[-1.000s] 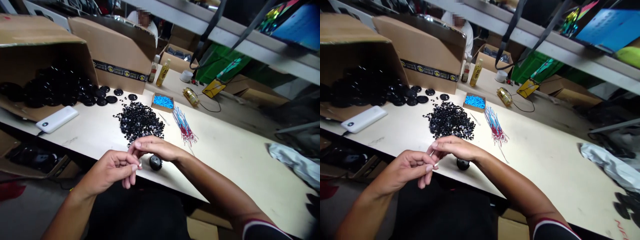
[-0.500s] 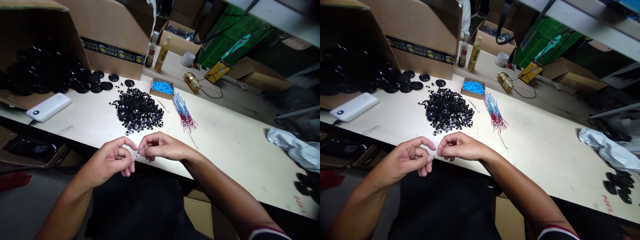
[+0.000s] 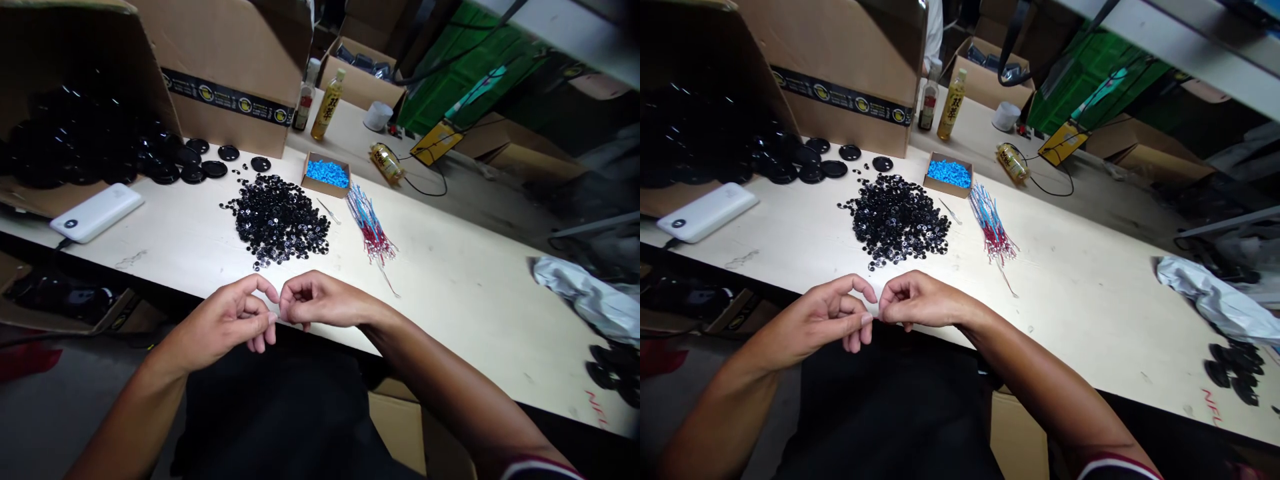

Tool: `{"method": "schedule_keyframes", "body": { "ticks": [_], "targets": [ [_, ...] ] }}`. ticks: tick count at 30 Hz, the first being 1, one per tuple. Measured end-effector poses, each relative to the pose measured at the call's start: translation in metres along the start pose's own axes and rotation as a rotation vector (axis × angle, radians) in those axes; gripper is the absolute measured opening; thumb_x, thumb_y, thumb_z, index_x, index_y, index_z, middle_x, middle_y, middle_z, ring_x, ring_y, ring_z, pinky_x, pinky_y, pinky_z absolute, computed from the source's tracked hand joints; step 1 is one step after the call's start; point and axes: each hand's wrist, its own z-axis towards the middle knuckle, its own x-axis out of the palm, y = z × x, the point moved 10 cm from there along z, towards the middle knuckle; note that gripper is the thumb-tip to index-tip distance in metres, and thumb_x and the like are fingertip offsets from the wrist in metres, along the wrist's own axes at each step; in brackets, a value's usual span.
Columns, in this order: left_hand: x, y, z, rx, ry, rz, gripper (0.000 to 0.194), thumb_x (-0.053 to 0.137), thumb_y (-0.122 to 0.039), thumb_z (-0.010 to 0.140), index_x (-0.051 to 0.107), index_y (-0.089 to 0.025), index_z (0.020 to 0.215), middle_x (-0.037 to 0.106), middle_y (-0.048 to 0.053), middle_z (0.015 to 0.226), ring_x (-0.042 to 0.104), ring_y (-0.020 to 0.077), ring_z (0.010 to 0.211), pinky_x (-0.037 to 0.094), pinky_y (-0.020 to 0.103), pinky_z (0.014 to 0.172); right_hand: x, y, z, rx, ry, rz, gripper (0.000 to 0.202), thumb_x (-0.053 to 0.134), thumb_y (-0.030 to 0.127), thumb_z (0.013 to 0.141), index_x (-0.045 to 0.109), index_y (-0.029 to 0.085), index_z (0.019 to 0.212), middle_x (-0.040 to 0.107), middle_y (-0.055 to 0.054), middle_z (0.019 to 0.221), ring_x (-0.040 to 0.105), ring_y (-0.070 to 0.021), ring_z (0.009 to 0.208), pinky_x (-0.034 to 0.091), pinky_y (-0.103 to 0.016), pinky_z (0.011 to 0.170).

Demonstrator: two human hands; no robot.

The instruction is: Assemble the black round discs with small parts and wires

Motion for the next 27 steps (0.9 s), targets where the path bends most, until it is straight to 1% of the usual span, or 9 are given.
{"method": "schedule_keyframes", "body": {
  "ticks": [5,10,14,18,22,24,27],
  "targets": [
    [-0.022,-0.006,-0.001,0.056,-0.093,0.041,0.026,0.067,-0.025,0.1,0.055,-0.022,0.123,0.08,0.002,0.086,0.072,0.0157,0.072,0.058,0.028,0.071,-0.013,0.004,0.0,-0.027,-0.142,-0.016,0.014,0.073,0.027,0.078,0.071,0.015,0.084,0.063,0.001,0.072,0.057,-0.0109,0.063,0.055,-0.021,0.055],
    [-0.037,-0.007,0.001,0.077,-0.162,0.042,0.025,0.068,-0.026,0.098,0.057,-0.021,0.12,0.081,0.004,0.087,0.073,0.0167,0.071,0.059,0.029,0.07,-0.016,0.005,0.002,-0.023,-0.19,0.05,0.014,0.076,0.028,0.077,0.072,0.015,0.081,0.061,0.002,0.069,0.056,-0.0101,0.059,0.055,-0.021,0.052],
    [-0.044,-0.007,0.003,0.088,-0.189,0.02,0.024,0.067,-0.026,0.098,0.057,-0.02,0.119,0.081,0.003,0.083,0.072,0.0162,0.069,0.058,0.028,0.068,-0.013,0.001,0.007,0.001,-0.156,0.16,0.022,0.081,0.033,0.08,0.074,0.013,0.086,0.064,0.001,0.07,0.058,-0.0095,0.055,0.056,-0.021,0.051],
    [-0.048,-0.004,0.004,0.094,-0.165,0.012,0.025,0.067,-0.022,0.097,0.056,-0.02,0.12,0.081,0.002,0.083,0.072,0.0153,0.068,0.057,0.027,0.068,-0.006,-0.003,0.013,0.031,-0.08,0.279,0.029,0.083,0.038,0.082,0.078,0.012,0.094,0.069,-0.001,0.075,0.059,-0.0097,0.054,0.059,-0.023,0.051],
    [-0.053,-0.002,0.003,0.095,-0.152,-0.003,0.025,0.067,-0.02,0.095,0.056,-0.02,0.118,0.08,0.001,0.082,0.071,0.0152,0.067,0.057,0.027,0.067,-0.001,-0.003,0.019,0.061,-0.039,0.391,0.03,0.081,0.038,0.084,0.079,0.01,0.093,0.072,-0.004,0.076,0.06,-0.0112,0.054,0.06,-0.025,0.05],
    [-0.054,-0.002,0.003,0.096,-0.149,-0.004,0.025,0.067,-0.019,0.095,0.056,-0.02,0.118,0.079,0.001,0.081,0.071,0.0149,0.067,0.057,0.027,0.067,0.0,-0.003,0.021,0.078,-0.044,0.399,0.03,0.079,0.039,0.085,0.079,0.009,0.093,0.072,-0.004,0.075,0.06,-0.0116,0.053,0.059,-0.025,0.049],
    [-0.057,-0.002,0.003,0.093,-0.157,-0.001,0.025,0.067,-0.019,0.094,0.056,-0.02,0.117,0.079,0.001,0.08,0.07,0.0147,0.066,0.057,0.026,0.067,-0.004,-0.003,0.024,0.088,-0.079,0.332,0.028,0.078,0.038,0.084,0.079,0.011,0.092,0.072,-0.003,0.074,0.06,-0.0105,0.051,0.058,-0.023,0.05]
  ]
}}
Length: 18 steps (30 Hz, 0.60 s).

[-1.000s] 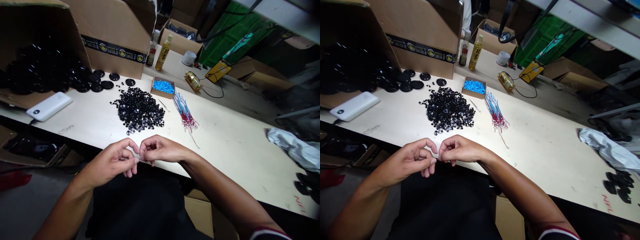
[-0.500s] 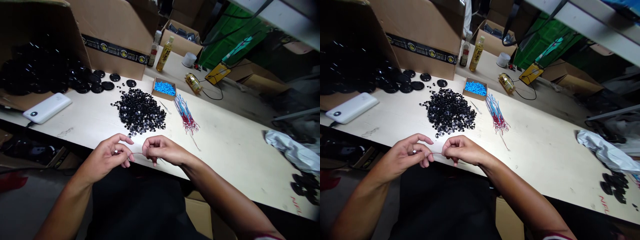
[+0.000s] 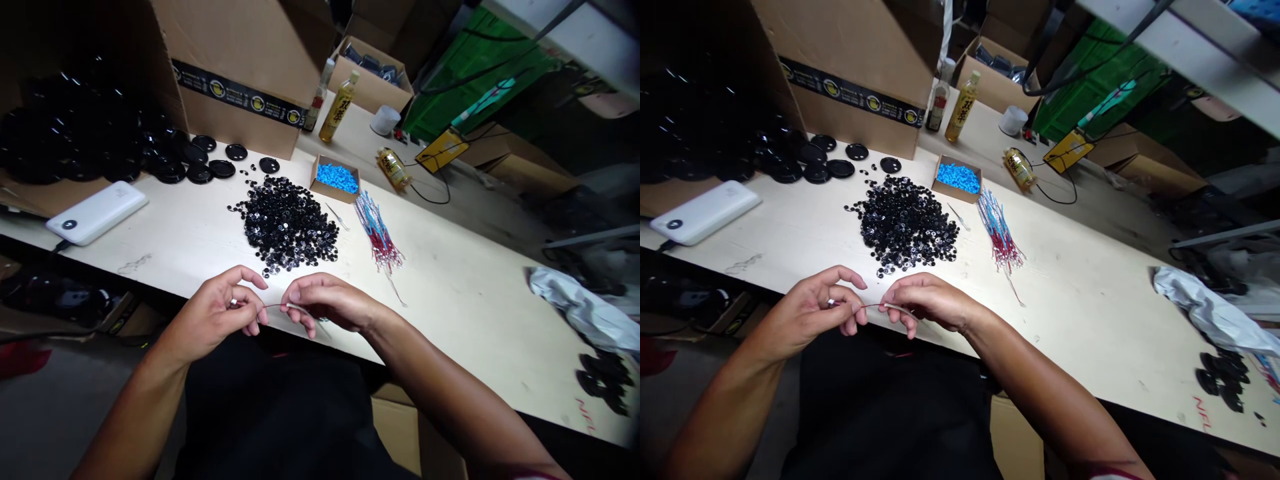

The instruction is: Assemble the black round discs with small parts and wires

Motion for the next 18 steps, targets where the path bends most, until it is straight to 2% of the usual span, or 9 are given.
{"method": "schedule_keyframes", "body": {
  "ticks": [6,10,18],
  "targets": [
    [-0.002,-0.003,0.001,0.006,-0.015,-0.001,0.026,0.069,-0.02,0.09,0.057,-0.02,0.113,0.078,0.001,0.077,0.07,0.0158,0.064,0.057,0.027,0.064,-0.002,0.005,0.004,-0.034,-0.037,-0.175,0.018,0.077,0.03,0.08,0.075,0.014,0.085,0.069,0.0,0.073,0.059,-0.0087,0.052,0.056,-0.02,0.051],
    [-0.001,-0.001,0.0,0.0,-0.013,-0.013,0.027,0.069,-0.019,0.088,0.057,-0.02,0.113,0.078,0.001,0.078,0.07,0.016,0.065,0.057,0.028,0.064,0.0,0.008,0.005,-0.058,-0.067,-0.255,0.019,0.079,0.032,0.079,0.075,0.014,0.084,0.066,0.001,0.07,0.059,-0.0097,0.054,0.057,-0.022,0.051],
    [-0.005,-0.002,-0.006,0.032,-0.076,-0.037,0.033,0.071,-0.029,0.097,0.058,-0.018,0.125,0.08,0.003,0.081,0.071,0.0152,0.064,0.057,0.027,0.065,-0.003,0.014,-0.009,-0.11,-0.148,-0.283,0.025,0.082,0.037,0.076,0.072,0.015,0.078,0.059,0.002,0.065,0.054,-0.0104,0.057,0.055,-0.022,0.05]
  ]
}}
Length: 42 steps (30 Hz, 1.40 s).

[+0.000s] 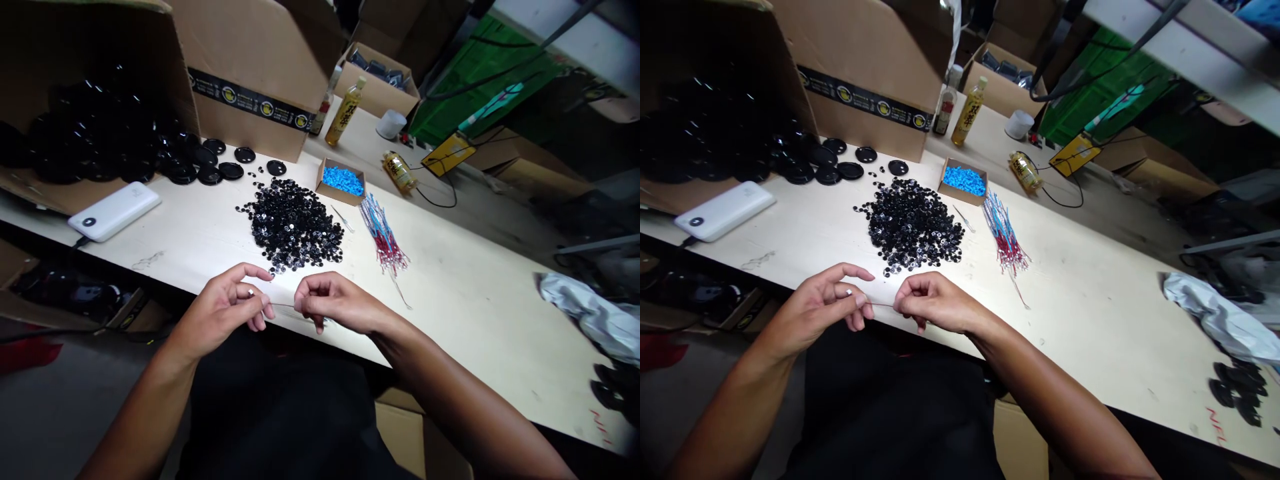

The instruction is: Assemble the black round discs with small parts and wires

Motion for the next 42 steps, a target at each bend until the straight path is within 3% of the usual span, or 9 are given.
{"method": "schedule_keyframes", "body": {
  "ticks": [6,13,22,25,28,31,33,38,42],
  "targets": [
    [0.005,-0.006,-0.005,0.034,-0.062,0.02,0.026,0.071,-0.032,0.098,0.063,-0.017,0.117,0.08,0.005,0.08,0.071,0.0166,0.064,0.056,0.027,0.064,-0.008,-0.013,-0.017,0.006,-0.027,0.098,0.015,0.075,0.03,0.077,0.07,0.016,0.076,0.058,0.003,0.063,0.051,-0.0099,0.054,0.057,-0.023,0.048],
    [0.03,-0.002,-0.003,-0.014,0.008,0.101,0.037,0.079,-0.033,0.093,0.07,-0.016,0.125,0.083,0.007,0.091,0.074,0.016,0.072,0.059,0.027,0.073,-0.019,-0.027,-0.037,0.003,-0.012,0.287,0.009,0.074,0.024,0.075,0.07,0.015,0.073,0.059,0.002,0.062,0.05,-0.0086,0.048,0.055,-0.021,0.042],
    [0.061,-0.006,0.009,0.058,-0.068,0.126,0.024,0.084,-0.037,0.091,0.079,-0.014,0.095,0.08,0.006,0.079,0.072,0.0159,0.063,0.058,0.026,0.062,-0.036,-0.045,-0.057,0.002,-0.03,0.341,0.014,0.075,0.028,0.076,0.069,0.016,0.074,0.059,0.003,0.063,0.046,-0.0076,0.046,0.052,-0.021,0.042],
    [0.065,-0.007,0.014,0.084,-0.134,0.132,0.021,0.085,-0.036,0.09,0.079,-0.015,0.091,0.078,0.005,0.075,0.07,0.0154,0.061,0.058,0.025,0.06,-0.041,-0.042,-0.068,-0.068,-0.101,0.233,0.015,0.073,0.031,0.08,0.068,0.017,0.077,0.057,0.003,0.066,0.049,-0.0098,0.05,0.051,-0.024,0.046],
    [0.069,-0.003,0.021,0.088,-0.174,0.132,0.021,0.085,-0.036,0.09,0.08,-0.015,0.09,0.076,0.004,0.072,0.07,0.0154,0.062,0.058,0.025,0.061,-0.051,-0.022,-0.089,-0.268,-0.303,-0.062,0.01,0.068,0.026,0.087,0.066,0.019,0.08,0.059,0.002,0.072,0.054,-0.012,0.062,0.047,-0.024,0.056],
    [0.076,0.009,0.03,0.06,-0.144,0.097,0.024,0.086,-0.039,0.089,0.081,-0.016,0.089,0.076,0.004,0.073,0.069,0.0151,0.061,0.057,0.025,0.06,-0.053,-0.001,-0.117,-0.492,-0.503,-0.365,0.008,0.064,0.015,0.088,0.064,0.019,0.081,0.061,0.001,0.076,0.054,-0.0124,0.068,0.042,-0.025,0.063],
    [0.082,0.018,0.035,0.031,-0.115,0.071,0.026,0.085,-0.041,0.089,0.082,-0.016,0.09,0.077,0.004,0.075,0.069,0.015,0.061,0.057,0.024,0.059,-0.053,-0.002,-0.126,-0.541,-0.551,-0.426,0.009,0.062,0.012,0.087,0.062,0.019,0.082,0.06,0.001,0.076,0.053,-0.0121,0.067,0.041,-0.025,0.064],
    [0.095,0.034,0.042,-0.021,-0.105,0.075,0.028,0.083,-0.045,0.091,0.083,-0.017,0.094,0.078,0.005,0.077,0.07,0.0157,0.062,0.057,0.025,0.059,-0.067,-0.027,-0.124,-0.434,-0.528,-0.304,0.009,0.061,0.012,0.085,0.062,0.019,0.079,0.061,0.002,0.074,0.053,-0.0115,0.067,0.04,-0.024,0.063],
    [0.097,0.039,0.045,-0.042,-0.104,0.151,0.03,0.087,-0.046,0.086,0.084,-0.018,0.097,0.08,0.006,0.081,0.071,0.0166,0.066,0.058,0.026,0.062,-0.079,-0.059,-0.116,-0.241,-0.406,-0.001,0.009,0.062,0.022,0.088,0.064,0.019,0.081,0.055,0.004,0.071,0.052,-0.0113,0.063,0.043,-0.023,0.056]
  ]
}}
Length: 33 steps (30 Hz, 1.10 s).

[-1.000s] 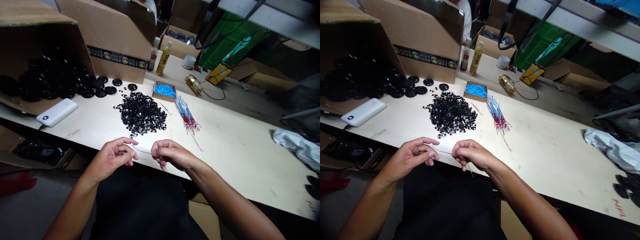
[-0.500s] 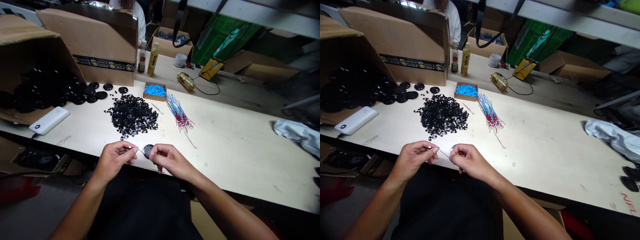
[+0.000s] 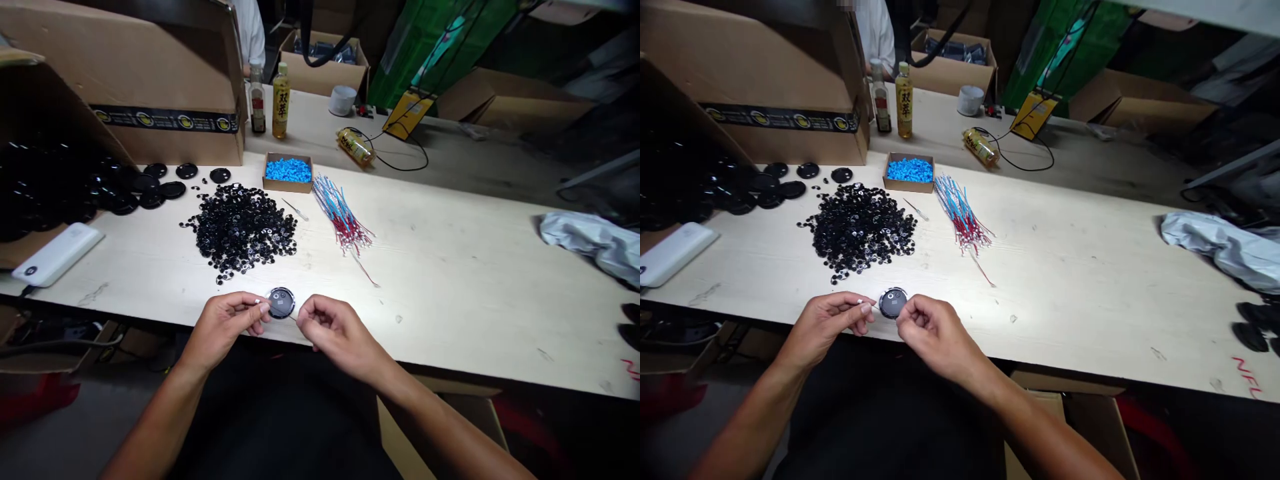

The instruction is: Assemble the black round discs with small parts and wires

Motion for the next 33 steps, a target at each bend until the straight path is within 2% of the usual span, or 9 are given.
{"method": "schedule_keyframes", "body": {
  "ticks": [3,6,9,12,15,19,23,27,33],
  "targets": [
    [-0.009,0.001,0.002,0.006,-0.034,0.118,0.036,0.09,-0.048,0.081,0.085,-0.019,0.102,0.081,0.006,0.085,0.073,0.0187,0.072,0.06,0.028,0.068,-0.01,-0.016,-0.001,0.115,0.029,0.162,0.013,0.066,0.031,0.087,0.066,0.019,0.082,0.053,0.004,0.07,0.052,-0.0114,0.058,0.05,-0.024,0.051],
    [-0.024,0.002,0.004,0.037,-0.112,0.323,0.043,0.087,-0.056,0.081,0.084,-0.02,0.105,0.081,0.006,0.086,0.074,0.0221,0.077,0.061,0.032,0.073,-0.024,-0.024,-0.003,0.15,0.023,0.26,0.014,0.069,0.031,0.084,0.066,0.018,0.079,0.054,0.004,0.068,0.053,-0.0104,0.054,0.052,-0.023,0.049],
    [-0.031,0.002,0.006,0.082,-0.143,0.604,0.051,0.081,-0.058,0.084,0.08,-0.023,0.121,0.082,0.008,0.106,0.076,0.0262,0.085,0.063,0.039,0.079,-0.033,-0.036,-0.007,0.213,0.021,0.375,0.015,0.072,0.03,0.081,0.065,0.018,0.075,0.057,0.003,0.067,0.051,-0.0089,0.051,0.051,-0.021,0.045],
    [-0.017,-0.001,0.011,0.192,-0.077,0.855,0.063,0.081,-0.049,0.086,0.069,-0.027,0.143,0.076,0.009,0.137,0.076,0.0336,0.112,0.061,0.047,0.1,-0.037,-0.047,-0.011,0.275,0.017,0.478,0.016,0.074,0.03,0.077,0.066,0.017,0.074,0.057,0.003,0.065,0.046,-0.0078,0.048,0.05,-0.021,0.042],
    [0.006,-0.002,0.016,0.314,0.032,1.004,0.083,0.084,-0.039,0.084,0.053,-0.026,0.16,0.062,0.01,0.158,0.062,0.0379,0.142,0.05,0.051,0.119,-0.045,-0.054,-0.015,0.301,-0.022,0.498,0.016,0.076,0.03,0.074,0.068,0.016,0.073,0.057,0.003,0.064,0.045,-0.0071,0.047,0.05,-0.02,0.04],
    [0.031,0.004,0.022,0.417,0.148,1.074,0.101,0.086,-0.027,0.082,0.036,-0.021,0.17,0.056,0.016,0.163,0.056,0.0365,0.147,0.047,0.05,0.122,-0.055,-0.056,-0.021,0.319,-0.07,0.482,0.017,0.077,0.031,0.073,0.068,0.016,0.072,0.058,0.002,0.063,0.045,-0.0073,0.047,0.051,-0.02,0.04],
    [0.043,0.01,0.026,0.523,0.191,1.043,0.103,0.087,-0.022,0.082,0.033,-0.021,0.17,0.057,0.017,0.162,0.054,0.0357,0.149,0.044,0.053,0.125,-0.058,-0.057,-0.024,0.323,-0.083,0.475,0.018,0.078,0.031,0.072,0.068,0.016,0.071,0.057,0.002,0.063,0.046,-0.0072,0.046,0.051,-0.021,0.04],
    [0.039,0.012,0.031,0.495,0.189,0.901,0.085,0.083,-0.022,0.086,0.046,-0.024,0.162,0.063,0.016,0.156,0.056,0.0363,0.146,0.039,0.057,0.127,-0.058,-0.06,-0.023,0.324,-0.093,0.481,0.019,0.079,0.032,0.073,0.068,0.015,0.072,0.057,0.002,0.063,0.045,-0.007,0.046,0.051,-0.021,0.04],
    [0.001,0.001,0.035,0.195,0.092,0.123,0.081,0.09,-0.037,0.082,0.053,-0.026,0.153,0.067,0.015,0.149,0.061,0.0333,0.142,0.045,0.051,0.123,-0.053,-0.043,-0.022,0.305,-0.044,0.56,0.021,0.082,0.03,0.074,0.068,0.015,0.072,0.057,0.002,0.064,0.046,-0.0074,0.047,0.052,-0.021,0.041]
  ]
}}
